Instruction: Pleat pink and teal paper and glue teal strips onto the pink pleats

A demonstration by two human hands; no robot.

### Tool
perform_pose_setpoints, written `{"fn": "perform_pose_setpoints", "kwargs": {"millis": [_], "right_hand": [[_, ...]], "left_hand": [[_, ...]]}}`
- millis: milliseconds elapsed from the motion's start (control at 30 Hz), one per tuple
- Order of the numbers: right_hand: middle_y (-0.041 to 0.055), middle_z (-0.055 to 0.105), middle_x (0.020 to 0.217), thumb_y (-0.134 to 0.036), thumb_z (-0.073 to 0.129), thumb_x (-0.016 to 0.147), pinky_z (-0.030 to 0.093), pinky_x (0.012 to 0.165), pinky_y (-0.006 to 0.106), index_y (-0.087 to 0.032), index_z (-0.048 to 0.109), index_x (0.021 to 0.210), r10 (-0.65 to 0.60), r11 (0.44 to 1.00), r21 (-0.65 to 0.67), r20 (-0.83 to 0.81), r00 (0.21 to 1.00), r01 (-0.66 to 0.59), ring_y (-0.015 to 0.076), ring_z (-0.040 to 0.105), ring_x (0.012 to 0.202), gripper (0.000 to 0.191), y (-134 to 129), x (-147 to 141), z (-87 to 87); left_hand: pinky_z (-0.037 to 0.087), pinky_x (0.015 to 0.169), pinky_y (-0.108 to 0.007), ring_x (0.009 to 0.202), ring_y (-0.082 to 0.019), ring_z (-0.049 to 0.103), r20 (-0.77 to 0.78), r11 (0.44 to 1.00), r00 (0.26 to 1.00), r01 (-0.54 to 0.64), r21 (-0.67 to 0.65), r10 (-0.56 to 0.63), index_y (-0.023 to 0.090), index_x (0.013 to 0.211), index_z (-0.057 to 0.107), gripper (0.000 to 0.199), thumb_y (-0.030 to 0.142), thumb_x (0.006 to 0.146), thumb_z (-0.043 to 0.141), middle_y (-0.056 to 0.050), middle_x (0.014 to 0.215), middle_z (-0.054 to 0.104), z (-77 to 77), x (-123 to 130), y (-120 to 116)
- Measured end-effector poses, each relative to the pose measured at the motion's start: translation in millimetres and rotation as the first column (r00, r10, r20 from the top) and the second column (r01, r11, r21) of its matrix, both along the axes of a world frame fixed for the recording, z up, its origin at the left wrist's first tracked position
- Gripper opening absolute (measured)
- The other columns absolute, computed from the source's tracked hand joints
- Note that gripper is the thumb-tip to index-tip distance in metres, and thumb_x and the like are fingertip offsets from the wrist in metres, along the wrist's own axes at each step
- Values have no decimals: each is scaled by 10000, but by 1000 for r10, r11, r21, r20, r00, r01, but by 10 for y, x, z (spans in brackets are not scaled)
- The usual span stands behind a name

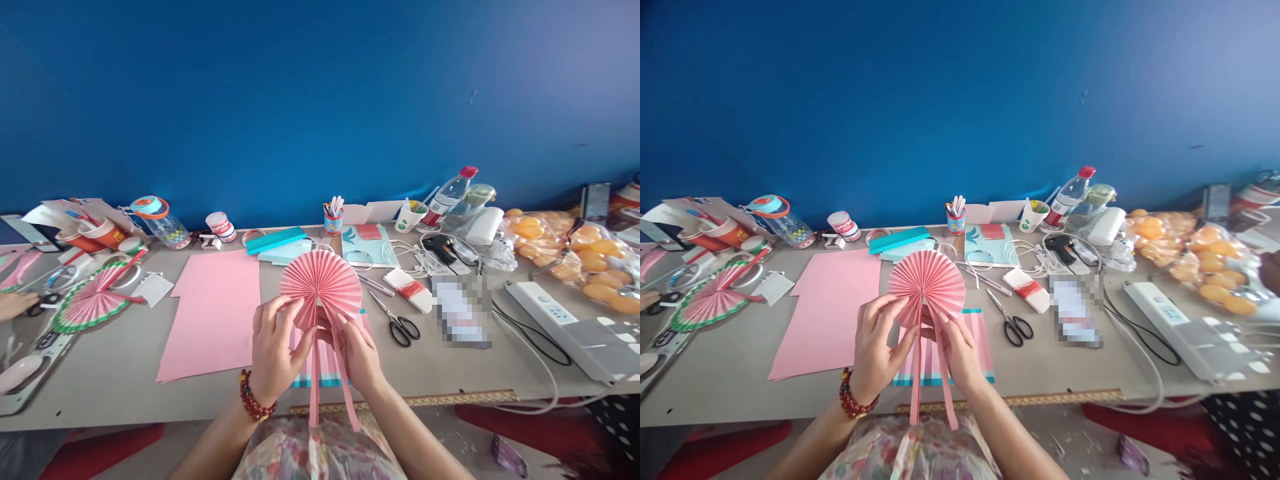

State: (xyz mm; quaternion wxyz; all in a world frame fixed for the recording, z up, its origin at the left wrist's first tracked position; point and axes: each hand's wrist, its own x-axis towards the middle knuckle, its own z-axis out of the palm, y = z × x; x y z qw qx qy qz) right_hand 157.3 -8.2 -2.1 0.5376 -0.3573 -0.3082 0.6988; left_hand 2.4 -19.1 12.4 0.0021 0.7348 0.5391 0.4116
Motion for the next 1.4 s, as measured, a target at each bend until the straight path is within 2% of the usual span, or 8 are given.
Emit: {"fn": "perform_pose_setpoints", "kwargs": {"millis": [167,300,500,633,767,867,1033,1400], "right_hand": [[51,677,1221,-549,591,883,464,1012,445,-304,710,1158,0,998,63,184,983,-12,286,581,1186,387,-46,21,-17],[46,529,1418,-539,546,916,325,1136,451,-341,569,1364,-28,904,388,477,878,-182,287,398,1372,490,-76,57,89],[62,434,1478,-374,531,956,388,1063,483,-381,474,1431,-285,732,577,743,606,-363,300,408,1341,479,-91,66,191],[81,499,1411,-241,542,942,442,997,470,-360,537,1374,-379,689,649,701,604,-322,290,489,1260,448,-98,85,158],[97,562,1328,-258,583,914,457,968,483,-331,596,1296,-493,746,663,612,618,-62,302,515,1224,389,-42,142,93],[102,589,1292,-338,617,901,498,906,441,-299,568,1309,-395,861,497,524,755,105,277,573,1133,413,33,176,29],[78,658,1180,-424,631,895,532,816,348,-277,599,1249,-108,965,261,363,925,10,233,625,1023,386,83,152,-46],[76,681,1087,-442,583,915,526,747,323,-243,663,1124,-32,963,230,608,793,-137,204,620,881,300,99,322,-209]], "left_hand": [[437,1025,-466,1227,-298,503,116,992,991,71,-100,-59,237,1382,461,516,333,900,617,-146,1315,496,20,-8,-16],[463,1017,-465,1229,-305,537,434,938,884,281,-203,-171,219,1447,375,676,451,869,637,-157,1373,496,-21,-26,-49],[475,1037,-437,1277,-295,536,869,832,495,483,-273,-2,197,1338,548,467,413,925,569,-130,1338,593,-145,16,-117],[549,927,-417,1247,-319,563,946,832,259,468,-298,194,174,1214,649,409,426,895,601,-121,1290,640,-151,71,-109],[602,790,-429,1145,-344,632,964,811,155,521,-264,214,181,1188,663,417,432,857,627,-114,1238,671,-97,77,-82],[612,731,-402,1059,-327,677,965,798,129,544,-261,229,191,1117,689,364,422,839,639,-95,1165,705,-65,32,-74],[605,686,-366,1010,-298,694,952,778,159,549,-305,260,204,1116,682,348,420,852,615,-75,1139,714,-79,-98,-55],[596,696,-305,834,-210,723,883,864,-98,279,-419,459,190,953,681,227,356,801,652,-17,872,748,-449,-872,-140]]}}
